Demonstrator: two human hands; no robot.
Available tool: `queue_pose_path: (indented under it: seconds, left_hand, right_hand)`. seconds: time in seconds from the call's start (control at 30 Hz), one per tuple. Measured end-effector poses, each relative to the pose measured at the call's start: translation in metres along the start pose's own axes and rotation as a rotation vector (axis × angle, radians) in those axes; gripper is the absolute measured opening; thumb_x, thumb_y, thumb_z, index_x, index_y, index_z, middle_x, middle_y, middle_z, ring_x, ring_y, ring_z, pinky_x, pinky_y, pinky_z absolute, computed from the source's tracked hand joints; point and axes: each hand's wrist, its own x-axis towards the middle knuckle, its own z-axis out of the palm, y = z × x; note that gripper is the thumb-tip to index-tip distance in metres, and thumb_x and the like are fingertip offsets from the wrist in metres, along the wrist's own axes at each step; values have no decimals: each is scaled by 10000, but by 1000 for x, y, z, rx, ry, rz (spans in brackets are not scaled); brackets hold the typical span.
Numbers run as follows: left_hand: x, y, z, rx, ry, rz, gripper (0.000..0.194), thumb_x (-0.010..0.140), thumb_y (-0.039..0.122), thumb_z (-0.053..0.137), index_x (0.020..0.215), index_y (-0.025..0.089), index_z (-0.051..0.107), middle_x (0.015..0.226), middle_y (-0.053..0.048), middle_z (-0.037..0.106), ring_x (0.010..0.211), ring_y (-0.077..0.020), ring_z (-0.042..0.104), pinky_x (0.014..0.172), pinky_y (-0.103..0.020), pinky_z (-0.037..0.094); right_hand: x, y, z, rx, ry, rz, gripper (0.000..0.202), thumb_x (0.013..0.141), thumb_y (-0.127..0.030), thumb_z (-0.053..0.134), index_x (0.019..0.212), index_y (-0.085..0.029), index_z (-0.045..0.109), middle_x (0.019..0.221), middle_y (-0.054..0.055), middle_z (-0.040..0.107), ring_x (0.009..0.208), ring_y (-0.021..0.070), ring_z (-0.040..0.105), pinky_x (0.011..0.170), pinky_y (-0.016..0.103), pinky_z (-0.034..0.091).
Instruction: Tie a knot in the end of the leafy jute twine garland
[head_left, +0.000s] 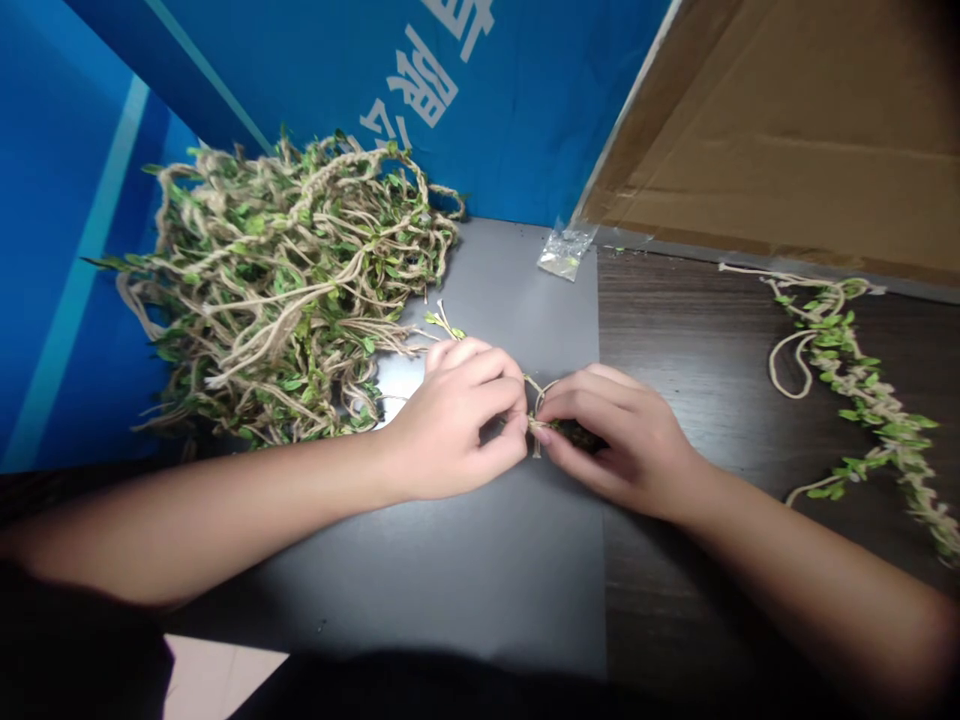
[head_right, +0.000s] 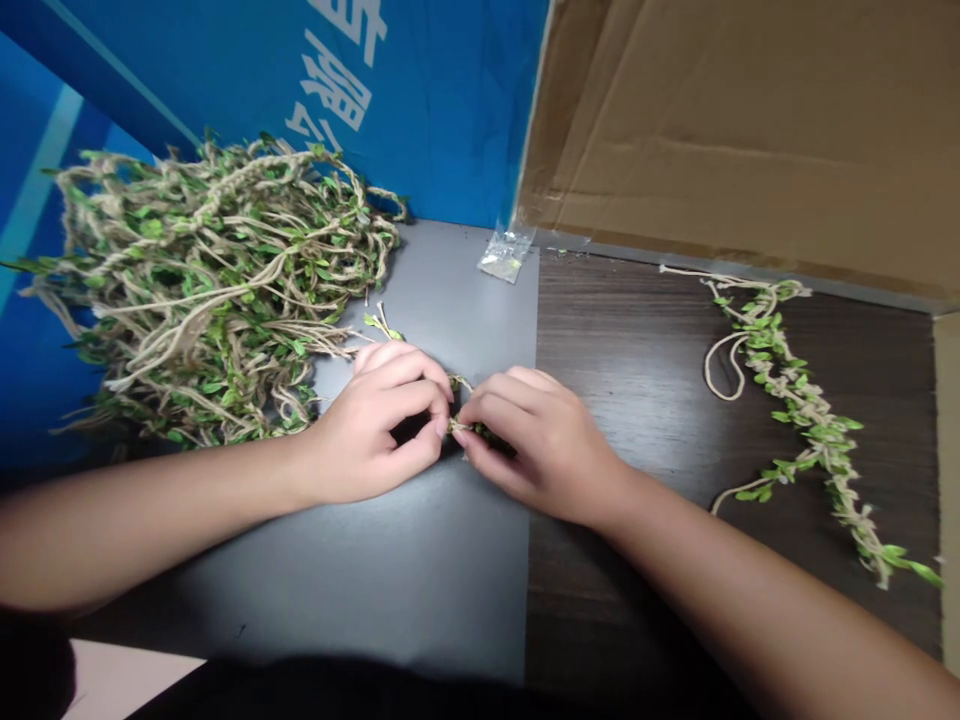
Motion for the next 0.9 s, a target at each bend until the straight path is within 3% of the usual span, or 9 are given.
queue_pose_path:
  seconds: [0.5, 0.9]
  left_hand:
    - [1, 1, -1, -17, 1, -19, 146, 917, 215, 559, 792, 185, 628, 917, -9, 648, 937, -184, 533, 887, -385, 321]
    - [1, 1, 0, -22, -7, -21, 163, 924, 214, 549, 788, 185, 635, 913, -14, 648, 943, -183, 543, 899, -383, 332]
  right_hand:
    - [3, -6, -4, 59, 104, 58, 121, 905, -145, 661, 982, -233, 627, 913, 31, 716, 836, 171, 661, 772, 343, 522]
    - [1, -1, -1, 19, 40, 6, 195, 882, -154, 700, 1055, -218, 637, 1008, 44, 733, 910, 171, 662, 827, 340, 529]
